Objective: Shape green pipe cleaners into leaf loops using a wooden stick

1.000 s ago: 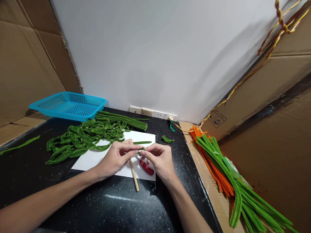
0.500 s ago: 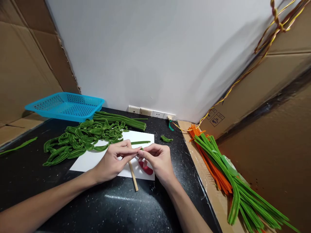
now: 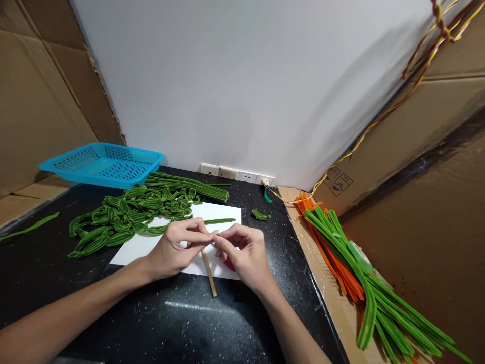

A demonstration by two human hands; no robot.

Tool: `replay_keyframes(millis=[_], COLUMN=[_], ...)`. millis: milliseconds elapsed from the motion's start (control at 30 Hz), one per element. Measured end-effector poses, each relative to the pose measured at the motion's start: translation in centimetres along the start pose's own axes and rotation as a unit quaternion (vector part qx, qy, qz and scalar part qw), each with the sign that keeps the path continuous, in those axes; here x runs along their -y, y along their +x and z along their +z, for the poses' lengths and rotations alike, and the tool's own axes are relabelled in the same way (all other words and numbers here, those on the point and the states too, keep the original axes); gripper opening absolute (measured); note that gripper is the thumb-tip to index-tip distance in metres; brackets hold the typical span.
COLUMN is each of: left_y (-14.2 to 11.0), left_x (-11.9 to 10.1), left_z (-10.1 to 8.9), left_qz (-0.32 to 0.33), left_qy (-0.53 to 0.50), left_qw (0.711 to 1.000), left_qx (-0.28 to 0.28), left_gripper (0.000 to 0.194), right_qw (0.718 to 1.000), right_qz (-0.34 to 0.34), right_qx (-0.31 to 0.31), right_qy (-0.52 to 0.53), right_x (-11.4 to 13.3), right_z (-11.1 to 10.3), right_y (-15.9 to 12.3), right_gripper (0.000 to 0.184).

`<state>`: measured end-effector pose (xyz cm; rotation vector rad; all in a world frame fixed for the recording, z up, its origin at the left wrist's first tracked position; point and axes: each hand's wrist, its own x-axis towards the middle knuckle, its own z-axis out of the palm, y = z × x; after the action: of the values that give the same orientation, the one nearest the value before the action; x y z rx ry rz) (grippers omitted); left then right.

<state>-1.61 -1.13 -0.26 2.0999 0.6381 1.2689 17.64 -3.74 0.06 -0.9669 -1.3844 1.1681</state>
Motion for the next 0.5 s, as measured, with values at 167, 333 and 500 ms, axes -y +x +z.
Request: replay_keyframes(millis=[167, 333, 500], left_y=[0.3, 0.0, -0.4], left_x=[0.0, 0.5, 1.0], left_z=[-0.4, -0.2, -0.1], left_qz=[-0.067, -0.102, -0.049], left_qy=[-0.022, -0.002, 0.081], left_qw=[0.997, 0.994, 0.995], left_qx=[0.018, 0.024, 0.013], left_gripper=[0.021, 0.039, 0.013], right_qw=[0.999, 0.988, 0.974], right_qz=[-0.019, 0.054, 0.136], right_qx=[-0.018, -0.048, -0.026], right_qy=[0.044, 0.137, 0.179], right_x=[-0.3, -0.2, 0.1], right_z=[0.0, 0.4, 0.5], right_y=[0.3, 0.6, 0.7], right_gripper=[0.02, 0.026, 0.034])
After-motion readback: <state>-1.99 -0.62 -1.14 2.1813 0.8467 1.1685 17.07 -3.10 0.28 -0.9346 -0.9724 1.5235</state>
